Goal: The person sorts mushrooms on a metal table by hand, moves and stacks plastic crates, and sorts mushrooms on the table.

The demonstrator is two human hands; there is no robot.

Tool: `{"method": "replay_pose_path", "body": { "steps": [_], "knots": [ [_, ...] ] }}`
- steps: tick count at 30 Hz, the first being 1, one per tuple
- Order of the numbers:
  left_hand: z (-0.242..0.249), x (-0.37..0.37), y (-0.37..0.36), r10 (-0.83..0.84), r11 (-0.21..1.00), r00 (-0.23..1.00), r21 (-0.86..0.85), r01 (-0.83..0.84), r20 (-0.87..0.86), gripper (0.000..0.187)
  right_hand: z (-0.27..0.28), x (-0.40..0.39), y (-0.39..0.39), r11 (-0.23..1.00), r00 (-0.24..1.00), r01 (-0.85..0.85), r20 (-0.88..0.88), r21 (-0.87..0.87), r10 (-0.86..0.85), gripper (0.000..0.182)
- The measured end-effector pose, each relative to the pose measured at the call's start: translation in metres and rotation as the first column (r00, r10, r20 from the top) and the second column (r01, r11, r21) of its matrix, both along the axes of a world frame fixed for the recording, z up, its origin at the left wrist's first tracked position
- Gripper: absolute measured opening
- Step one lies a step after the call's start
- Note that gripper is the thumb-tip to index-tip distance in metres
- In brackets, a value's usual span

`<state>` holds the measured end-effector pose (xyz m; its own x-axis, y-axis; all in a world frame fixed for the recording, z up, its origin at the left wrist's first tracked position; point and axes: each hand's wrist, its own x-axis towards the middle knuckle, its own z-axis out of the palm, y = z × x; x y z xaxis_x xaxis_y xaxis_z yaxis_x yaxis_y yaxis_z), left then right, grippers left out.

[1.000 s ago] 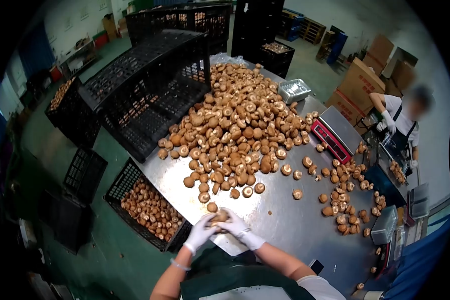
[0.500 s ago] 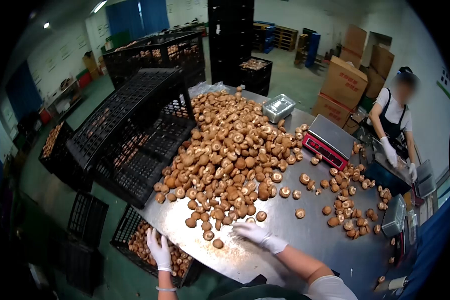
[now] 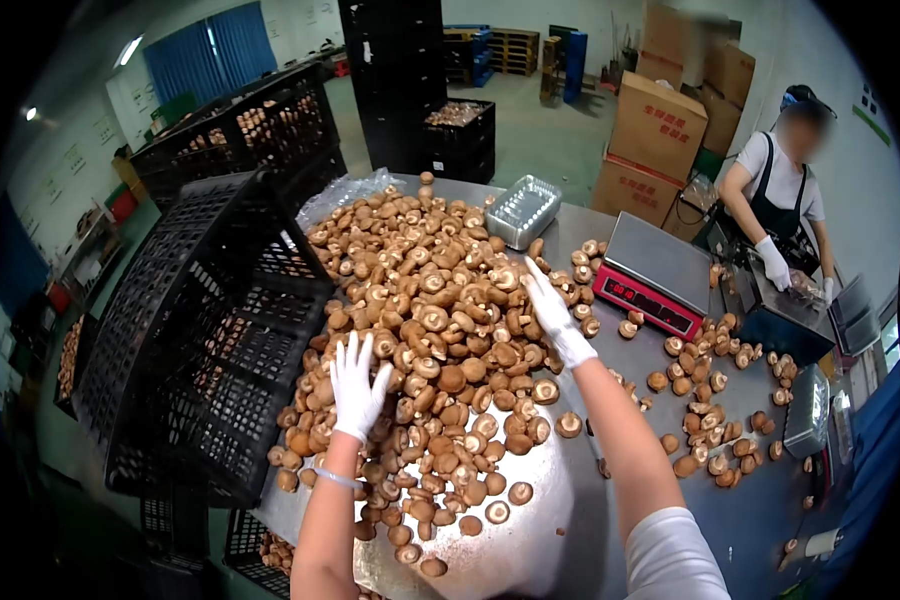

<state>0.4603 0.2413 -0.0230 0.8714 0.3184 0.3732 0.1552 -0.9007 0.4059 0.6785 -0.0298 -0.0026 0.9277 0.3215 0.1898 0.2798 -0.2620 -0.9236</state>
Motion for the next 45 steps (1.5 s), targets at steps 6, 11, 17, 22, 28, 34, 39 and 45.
{"method": "replay_pose_path", "body": {
  "steps": [6,11,17,22,28,34,39,45],
  "knots": [
    [-0.036,0.082,0.024,-0.053,0.889,0.995,-0.457,0.008,-0.085,0.056,-0.051,0.048,0.044,0.932,0.978,0.041,0.207,-0.359,0.036,0.064],
    [-0.039,0.096,0.002,-0.041,0.934,0.995,-0.349,0.070,0.088,0.045,-0.049,0.038,0.047,0.947,0.971,-0.235,-0.008,-0.218,0.239,0.066],
    [-0.054,0.082,-0.017,-0.177,0.929,0.981,-0.316,0.195,0.086,0.033,-0.060,0.010,0.042,0.928,0.940,-0.266,0.142,-0.260,0.310,0.061],
    [-0.022,0.061,-0.064,-0.257,0.909,0.962,-0.315,0.273,0.091,0.037,-0.067,-0.033,0.006,0.921,0.943,-0.264,0.123,-0.286,0.309,0.058],
    [-0.038,0.015,-0.095,-0.224,0.834,0.957,-0.472,0.285,0.182,0.038,-0.071,-0.078,-0.025,0.956,0.892,-0.211,0.358,-0.205,0.274,0.053],
    [-0.027,-0.021,-0.121,-0.323,0.822,0.915,-0.408,0.399,0.243,0.040,-0.069,-0.101,-0.050,0.929,0.840,-0.296,0.403,-0.220,0.364,0.054],
    [-0.022,-0.054,-0.141,-0.374,0.865,0.907,-0.279,0.416,0.193,0.042,-0.046,-0.133,-0.060,0.871,0.795,-0.354,0.381,-0.340,0.472,0.056],
    [-0.023,-0.101,-0.177,-0.413,0.899,0.901,-0.099,0.427,0.132,0.043,-0.054,-0.188,-0.077,0.853,0.760,-0.360,0.412,-0.377,0.503,0.058]
  ]
}}
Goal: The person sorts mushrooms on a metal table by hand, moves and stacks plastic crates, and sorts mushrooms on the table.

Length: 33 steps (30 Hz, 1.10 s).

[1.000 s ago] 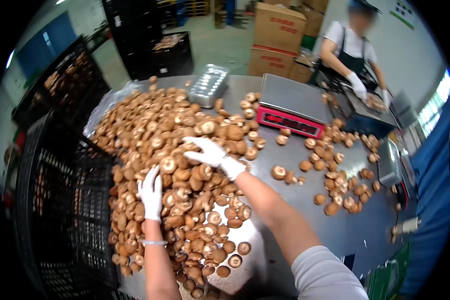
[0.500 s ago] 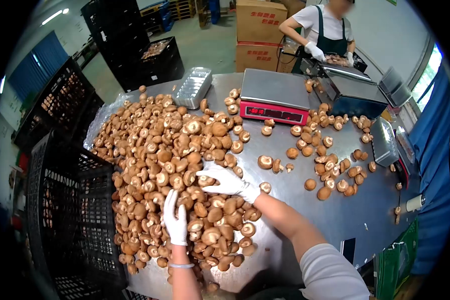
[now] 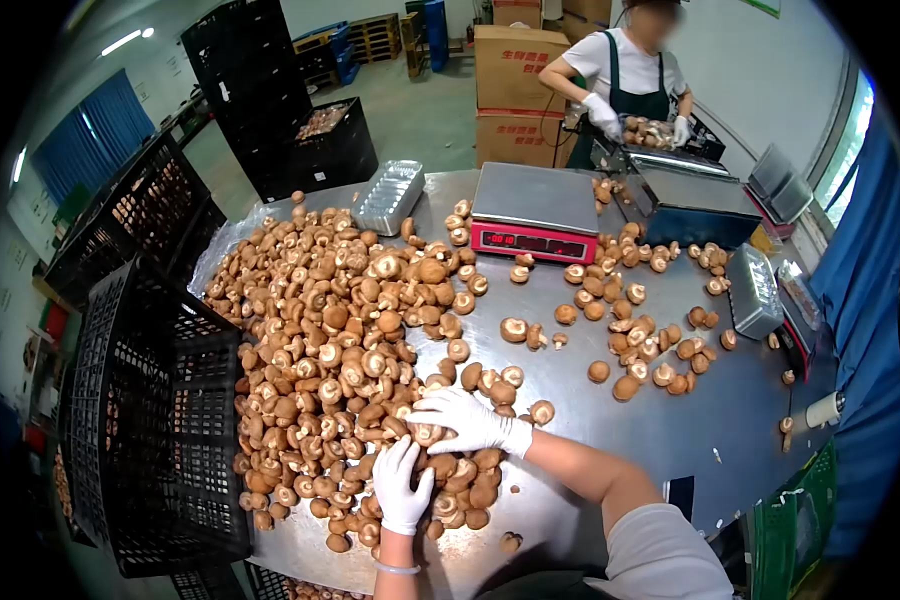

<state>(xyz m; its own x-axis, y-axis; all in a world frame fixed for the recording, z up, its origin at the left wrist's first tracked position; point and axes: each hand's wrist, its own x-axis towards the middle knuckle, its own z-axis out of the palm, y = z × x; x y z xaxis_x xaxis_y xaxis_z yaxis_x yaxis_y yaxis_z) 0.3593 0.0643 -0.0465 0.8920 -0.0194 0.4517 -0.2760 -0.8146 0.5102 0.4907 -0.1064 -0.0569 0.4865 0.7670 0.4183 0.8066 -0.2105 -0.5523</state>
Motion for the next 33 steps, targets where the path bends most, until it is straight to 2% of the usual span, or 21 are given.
{"method": "replay_pose_path", "body": {
  "steps": [1,2,3,5,9,11,13,19,21,25,26,28,30,31,33],
  "knots": [
    [-0.006,-0.007,-0.004,-0.009,1.000,1.000,0.018,0.009,0.009,0.042,-0.001,-0.010,-0.004,1.000,0.999,0.028,0.026,0.000,-0.028,0.058],
    [-0.010,-0.016,-0.007,-0.017,0.999,1.000,0.036,0.016,0.008,0.042,-0.001,-0.018,-0.010,0.999,0.999,-0.024,-0.035,-0.025,0.023,0.057],
    [-0.011,-0.025,-0.012,-0.022,0.998,1.000,0.054,0.022,0.007,0.042,-0.004,-0.026,-0.014,0.999,1.000,-0.026,-0.017,-0.046,0.025,0.057],
    [-0.012,-0.041,-0.021,0.009,0.993,1.000,0.116,-0.010,0.012,0.042,-0.008,-0.041,-0.025,0.998,0.999,0.033,-0.015,-0.055,-0.033,0.058],
    [-0.017,-0.073,-0.030,0.062,0.995,0.998,0.081,-0.059,-0.025,0.049,0.001,-0.061,-0.036,0.999,1.000,0.012,-0.022,-0.047,-0.013,0.061],
    [-0.021,-0.089,-0.032,0.085,0.995,0.995,0.056,-0.082,-0.043,0.052,0.006,-0.071,-0.039,0.995,0.998,-0.021,0.052,-0.096,0.026,0.062],
    [-0.027,-0.105,-0.034,0.100,0.995,0.989,0.011,-0.099,-0.108,0.057,0.018,-0.083,-0.041,0.985,0.996,-0.063,0.048,-0.158,0.071,0.065],
    [-0.047,-0.151,-0.056,0.216,0.971,0.970,0.129,-0.201,-0.114,0.062,0.016,-0.119,-0.043,0.954,0.967,-0.116,0.190,-0.275,0.172,0.053],
    [-0.054,-0.166,-0.066,0.213,0.967,0.965,0.173,-0.186,-0.150,0.062,0.014,-0.134,-0.048,0.934,0.943,-0.134,0.247,-0.331,0.223,0.057],
    [-0.072,-0.189,-0.081,0.274,0.944,0.954,0.226,-0.241,-0.125,0.065,0.013,-0.146,-0.063,0.939,0.962,-0.110,0.201,-0.327,0.182,0.064],
    [-0.077,-0.193,-0.081,0.304,0.936,0.949,0.212,-0.282,-0.083,0.067,0.014,-0.148,-0.067,0.930,0.964,-0.128,0.178,-0.344,0.198,0.065],
    [-0.079,-0.197,-0.078,0.391,0.918,0.912,0.114,-0.379,-0.124,0.067,0.016,-0.150,-0.075,0.919,0.966,-0.143,0.151,-0.366,0.211,0.066],
    [-0.078,-0.200,-0.072,0.438,0.899,0.892,0.033,-0.437,-0.110,0.067,0.018,-0.149,-0.085,0.944,0.965,-0.169,0.146,-0.282,0.217,0.067],
    [-0.073,-0.199,-0.070,0.442,0.889,0.885,-0.060,-0.454,-0.146,0.067,0.030,-0.146,-0.087,0.948,0.979,-0.119,0.124,-0.294,0.162,0.067],
    [-0.072,-0.198,-0.068,0.475,0.867,0.867,-0.087,-0.491,-0.154,0.066,0.059,-0.118,-0.092,0.982,0.996,-0.071,-0.067,-0.175,0.060,0.060]
  ]
}}
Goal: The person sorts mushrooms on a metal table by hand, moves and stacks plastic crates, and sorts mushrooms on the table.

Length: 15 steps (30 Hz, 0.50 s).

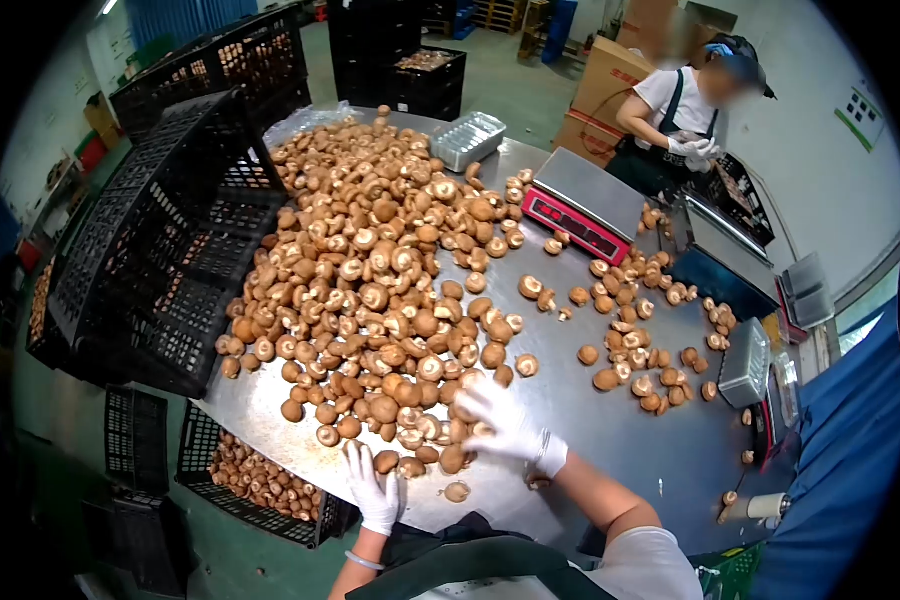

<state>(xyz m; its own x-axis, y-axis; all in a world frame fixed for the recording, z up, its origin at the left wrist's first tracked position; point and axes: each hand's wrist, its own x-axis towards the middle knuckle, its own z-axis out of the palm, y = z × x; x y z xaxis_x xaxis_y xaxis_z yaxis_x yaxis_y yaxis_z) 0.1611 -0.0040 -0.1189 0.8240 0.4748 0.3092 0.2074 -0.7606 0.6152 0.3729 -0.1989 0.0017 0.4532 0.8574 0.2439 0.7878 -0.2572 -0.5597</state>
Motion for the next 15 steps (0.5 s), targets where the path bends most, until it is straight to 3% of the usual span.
{"method": "replay_pose_path", "body": {
  "steps": [2,3,4,5,6,7,10,12,15],
  "knots": [
    [0.005,0.004,0.000,0.010,0.999,1.000,-0.036,-0.009,0.019,0.064,-0.013,0.042,-0.018,0.953,0.957,0.290,-0.003,0.091,-0.291,0.052],
    [0.008,0.005,0.000,-0.001,0.999,1.000,-0.047,0.001,-0.009,0.064,-0.023,0.064,-0.023,0.820,0.841,0.532,-0.018,0.209,-0.541,0.042],
    [0.011,0.006,0.000,-0.007,0.998,0.999,-0.057,0.004,-0.039,0.064,-0.037,0.090,-0.032,0.667,0.717,0.691,-0.141,0.279,-0.683,0.038],
    [0.011,0.005,0.000,-0.011,0.998,0.998,-0.061,0.008,-0.059,0.065,-0.069,0.127,-0.051,0.583,0.628,0.724,-0.004,0.367,-0.778,0.035],
    [0.010,0.005,0.000,-0.016,0.998,0.998,-0.065,0.011,-0.064,0.066,-0.072,0.143,-0.058,0.505,0.519,0.822,0.019,0.261,-0.855,0.035],
    [0.009,0.005,0.001,-0.016,0.998,0.997,-0.070,0.011,-0.070,0.066,-0.089,0.163,-0.070,0.514,0.497,0.847,0.141,0.137,-0.856,0.038],
    [0.009,0.005,0.000,-0.008,0.997,0.997,-0.073,0.002,-0.074,0.067,-0.114,0.185,-0.079,0.465,0.471,0.882,0.180,-0.077,-0.863,0.030],
    [0.009,0.006,0.000,-0.010,0.997,0.998,-0.078,0.005,-0.069,0.066,-0.123,0.190,-0.079,0.474,0.467,0.880,0.195,-0.009,-0.863,0.025],
    [0.008,0.004,0.000,-0.002,0.996,0.999,-0.086,-0.002,-0.047,0.064,-0.119,0.177,-0.084,0.508,0.509,0.860,0.129,-0.046,-0.851,0.021]
  ]
}}
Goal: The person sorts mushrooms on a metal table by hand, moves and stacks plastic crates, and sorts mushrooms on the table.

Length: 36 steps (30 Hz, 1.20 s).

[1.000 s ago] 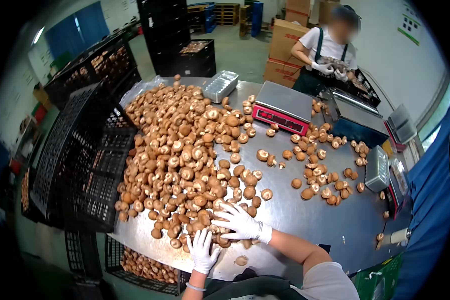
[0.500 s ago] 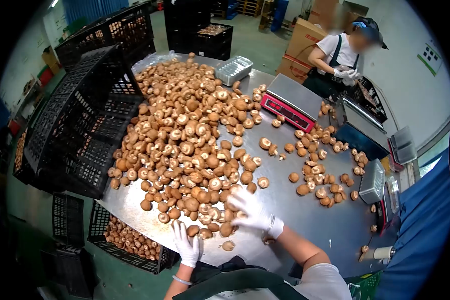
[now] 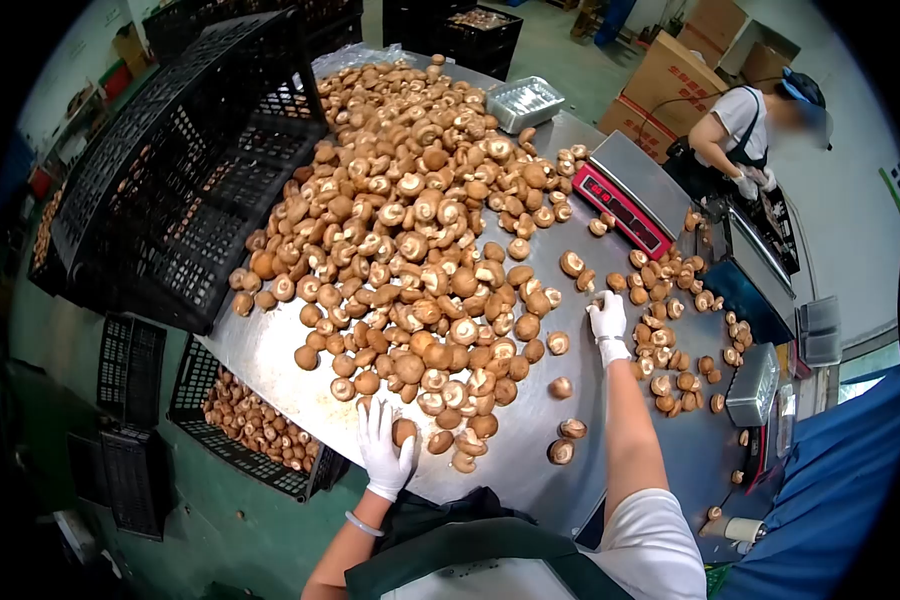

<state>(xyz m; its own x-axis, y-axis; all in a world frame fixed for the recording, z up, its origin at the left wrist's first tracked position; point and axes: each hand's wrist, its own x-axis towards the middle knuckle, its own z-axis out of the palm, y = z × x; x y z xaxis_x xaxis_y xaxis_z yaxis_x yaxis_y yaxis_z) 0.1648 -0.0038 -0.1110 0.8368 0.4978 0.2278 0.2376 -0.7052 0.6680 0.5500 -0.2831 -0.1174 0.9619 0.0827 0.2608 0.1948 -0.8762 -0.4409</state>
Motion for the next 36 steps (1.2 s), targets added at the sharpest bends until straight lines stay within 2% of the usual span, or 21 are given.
{"method": "replay_pose_path", "body": {
  "steps": [3,6,7,8,9,11,13,15,19,20,21,22,23,24,25,27,28,30,31,33,36],
  "knots": [
    [-0.003,-0.004,0.001,0.009,0.999,0.996,-0.040,-0.005,0.091,0.061,0.011,-0.026,0.003,0.998,0.999,-0.041,0.002,0.043,0.041,0.017],
    [0.006,-0.013,0.003,0.005,0.996,0.989,0.087,-0.018,0.146,0.058,0.057,-0.090,0.043,0.881,0.957,-0.261,-0.016,0.395,0.290,0.018],
    [0.010,-0.019,0.001,0.025,0.973,0.979,-0.229,0.023,0.201,0.059,0.080,-0.124,0.068,0.844,0.928,-0.298,-0.071,0.445,0.365,0.018],
    [0.017,-0.026,-0.003,0.064,0.850,0.967,-0.521,0.076,0.245,0.059,0.109,-0.164,0.095,0.800,0.873,-0.353,-0.138,0.485,0.468,0.018],
    [0.031,-0.028,-0.006,0.132,0.625,0.959,-0.772,0.116,0.250,0.059,0.127,-0.193,0.113,0.797,0.751,-0.468,-0.304,0.382,0.586,0.024],
    [0.050,-0.037,-0.001,0.173,0.164,0.968,-0.974,0.154,0.182,0.061,0.133,-0.239,0.144,0.522,0.433,-0.693,-0.291,0.497,0.853,0.030],
    [0.036,-0.051,0.008,0.249,-0.249,0.955,-0.942,0.225,0.162,0.053,0.121,-0.241,0.169,0.439,0.424,-0.867,-0.113,0.237,0.899,0.040],
    [0.022,-0.072,0.016,0.303,-0.261,0.941,-0.937,0.232,0.149,0.046,0.107,-0.225,0.192,0.631,0.631,-0.776,0.021,0.016,0.775,0.042],
    [0.020,-0.113,0.057,0.526,-0.033,0.830,-0.971,0.239,0.186,0.037,0.071,-0.191,0.204,0.601,0.619,-0.777,-0.057,-0.189,0.783,0.035],
    [0.023,-0.123,0.066,0.609,0.098,0.786,-0.994,0.053,0.102,0.037,0.065,-0.186,0.198,0.602,0.607,-0.789,-0.005,-0.120,0.795,0.030],
    [0.029,-0.130,0.076,0.696,0.207,0.717,-0.968,-0.142,0.044,0.037,0.063,-0.180,0.192,0.613,0.613,-0.790,0.017,-0.001,0.790,0.025],
    [0.014,-0.145,0.088,0.686,0.554,0.725,-0.686,-0.472,0.056,0.038,0.066,-0.175,0.185,0.639,0.652,-0.712,-0.064,0.290,0.756,0.021],
    [-0.002,-0.153,0.097,0.676,0.730,0.734,-0.192,-0.656,0.061,0.040,0.071,-0.167,0.178,0.623,0.665,-0.557,-0.154,0.549,0.731,0.017],
    [0.001,-0.150,0.099,0.699,0.714,0.707,-0.151,-0.684,0.106,0.039,0.087,-0.161,0.169,0.634,0.652,-0.187,-0.388,0.750,0.652,0.017],
    [0.015,-0.140,0.099,0.694,0.719,0.712,-0.156,-0.678,0.107,0.039,0.088,-0.153,0.159,0.540,0.655,-0.059,-0.376,0.839,0.655,0.018],
    [0.040,-0.107,0.090,0.536,0.825,0.833,-0.297,-0.482,0.139,0.033,0.080,-0.146,0.148,0.623,0.680,-0.030,-0.441,0.782,0.585,0.019],
    [0.050,-0.085,0.086,0.462,0.860,0.875,-0.316,-0.401,0.147,0.027,0.075,-0.148,0.148,0.709,0.719,-0.334,-0.319,0.621,0.618,0.019],
    [0.051,-0.043,0.070,0.302,0.941,0.935,-0.218,-0.260,0.188,0.028,0.074,-0.157,0.161,0.677,0.674,-0.726,-0.073,0.117,0.735,0.023],
    [0.062,-0.018,0.061,0.215,0.956,0.944,-0.249,-0.152,0.250,0.029,0.080,-0.168,0.169,0.667,0.696,-0.714,-0.111,-0.211,0.710,0.033],
    [0.057,0.025,0.055,0.022,0.999,0.971,-0.027,-0.016,0.238,0.035,0.076,-0.178,0.181,0.608,0.737,-0.663,-0.236,-0.437,0.634,0.044],
    [0.053,0.068,0.045,-0.087,0.988,0.995,0.128,0.081,0.042,0.047,0.064,-0.172,0.177,0.597,0.730,-0.664,-0.220,-0.450,0.647,0.052]
  ]
}}
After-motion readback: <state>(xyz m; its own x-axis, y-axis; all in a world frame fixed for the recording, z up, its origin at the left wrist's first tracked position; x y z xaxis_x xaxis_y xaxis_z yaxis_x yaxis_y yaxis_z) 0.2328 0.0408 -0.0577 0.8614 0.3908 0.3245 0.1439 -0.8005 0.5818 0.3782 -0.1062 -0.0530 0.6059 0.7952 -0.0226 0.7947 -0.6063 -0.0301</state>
